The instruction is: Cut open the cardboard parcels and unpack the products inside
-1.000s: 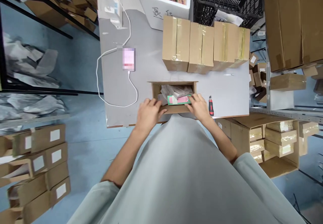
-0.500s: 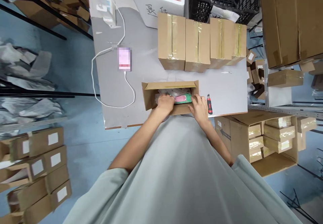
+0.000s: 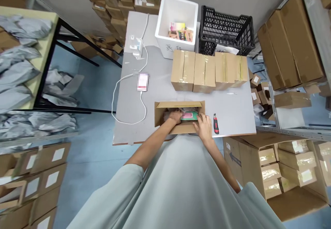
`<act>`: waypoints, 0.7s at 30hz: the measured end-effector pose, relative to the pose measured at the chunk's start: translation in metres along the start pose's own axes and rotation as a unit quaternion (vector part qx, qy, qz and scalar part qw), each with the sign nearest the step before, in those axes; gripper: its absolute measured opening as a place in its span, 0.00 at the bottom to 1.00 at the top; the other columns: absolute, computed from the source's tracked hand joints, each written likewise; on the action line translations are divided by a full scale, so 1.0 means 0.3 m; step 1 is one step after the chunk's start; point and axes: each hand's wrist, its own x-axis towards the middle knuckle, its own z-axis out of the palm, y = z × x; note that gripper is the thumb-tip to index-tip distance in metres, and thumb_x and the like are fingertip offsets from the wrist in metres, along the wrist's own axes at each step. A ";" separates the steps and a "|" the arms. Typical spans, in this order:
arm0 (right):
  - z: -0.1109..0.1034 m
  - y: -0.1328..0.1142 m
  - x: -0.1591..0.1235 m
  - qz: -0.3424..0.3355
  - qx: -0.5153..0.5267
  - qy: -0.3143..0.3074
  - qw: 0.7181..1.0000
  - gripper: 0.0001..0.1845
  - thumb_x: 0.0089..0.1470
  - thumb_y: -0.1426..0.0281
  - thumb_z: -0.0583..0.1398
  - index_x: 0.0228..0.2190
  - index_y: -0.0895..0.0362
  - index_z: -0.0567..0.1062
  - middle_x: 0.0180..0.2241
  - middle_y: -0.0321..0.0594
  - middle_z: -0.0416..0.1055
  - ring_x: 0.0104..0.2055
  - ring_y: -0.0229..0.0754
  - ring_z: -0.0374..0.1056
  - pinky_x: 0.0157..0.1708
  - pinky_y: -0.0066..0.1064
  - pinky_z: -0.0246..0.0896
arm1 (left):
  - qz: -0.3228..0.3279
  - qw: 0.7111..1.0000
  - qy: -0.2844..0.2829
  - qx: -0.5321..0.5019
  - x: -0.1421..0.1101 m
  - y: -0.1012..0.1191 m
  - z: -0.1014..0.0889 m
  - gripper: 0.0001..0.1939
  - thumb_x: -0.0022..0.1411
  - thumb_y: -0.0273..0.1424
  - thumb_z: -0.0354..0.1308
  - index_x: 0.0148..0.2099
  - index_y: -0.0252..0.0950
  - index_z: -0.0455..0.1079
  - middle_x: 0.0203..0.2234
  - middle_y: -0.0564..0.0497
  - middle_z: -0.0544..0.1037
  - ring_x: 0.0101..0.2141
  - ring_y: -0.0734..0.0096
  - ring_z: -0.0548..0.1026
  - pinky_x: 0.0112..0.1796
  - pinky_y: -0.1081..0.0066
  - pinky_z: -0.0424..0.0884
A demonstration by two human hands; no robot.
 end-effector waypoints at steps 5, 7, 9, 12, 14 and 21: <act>0.027 0.001 0.008 -0.021 -0.019 0.015 0.999 0.20 0.74 0.66 0.65 0.63 0.54 0.80 0.68 0.54 0.73 0.61 0.59 0.68 0.59 0.49 0.70 | -0.047 0.999 0.020 0.000 -0.023 -0.014 0.019 0.49 0.54 0.26 0.71 0.77 0.34 0.62 0.74 0.29 0.66 0.74 0.41 0.66 0.69 0.53 0.70; 0.038 0.000 0.008 -0.025 -0.023 0.021 0.999 0.20 0.73 0.66 0.66 0.63 0.54 0.81 0.68 0.54 0.74 0.60 0.59 0.69 0.59 0.49 0.71 | -0.045 0.999 0.022 -0.005 -0.033 -0.024 0.016 0.48 0.54 0.26 0.71 0.76 0.36 0.62 0.75 0.30 0.65 0.75 0.42 0.65 0.68 0.54 0.71; 0.042 -0.004 0.011 -0.021 -0.024 0.027 0.999 0.19 0.73 0.67 0.66 0.62 0.54 0.81 0.68 0.54 0.74 0.61 0.59 0.69 0.59 0.49 0.71 | -0.041 0.999 0.024 -0.007 -0.040 -0.036 0.005 0.47 0.55 0.26 0.70 0.76 0.37 0.62 0.75 0.30 0.65 0.75 0.44 0.66 0.67 0.55 0.72; 0.033 -0.015 0.023 -0.020 -0.019 0.032 0.999 0.19 0.74 0.68 0.65 0.63 0.55 0.81 0.68 0.55 0.74 0.63 0.59 0.69 0.60 0.49 0.71 | -0.035 0.999 0.030 -0.006 -0.047 -0.045 -0.016 0.49 0.54 0.26 0.72 0.76 0.35 0.63 0.74 0.30 0.67 0.74 0.44 0.67 0.69 0.56 0.71; 0.023 -0.026 0.030 -0.018 -0.016 0.030 0.999 0.18 0.74 0.69 0.64 0.62 0.56 0.82 0.67 0.56 0.74 0.63 0.59 0.70 0.61 0.50 0.72 | -0.034 0.999 0.036 -0.004 -0.050 -0.038 -0.026 0.48 0.53 0.25 0.73 0.75 0.34 0.64 0.73 0.29 0.68 0.74 0.43 0.67 0.70 0.57 0.69; 0.025 -0.053 0.023 -0.012 -0.030 0.044 0.999 0.17 0.74 0.69 0.62 0.60 0.56 0.82 0.67 0.56 0.75 0.63 0.60 0.71 0.62 0.50 0.72 | -0.056 0.996 0.074 0.000 -0.091 0.019 -0.033 0.30 0.72 0.37 0.72 0.70 0.35 0.72 0.67 0.36 0.75 0.64 0.46 0.77 0.61 0.49 0.79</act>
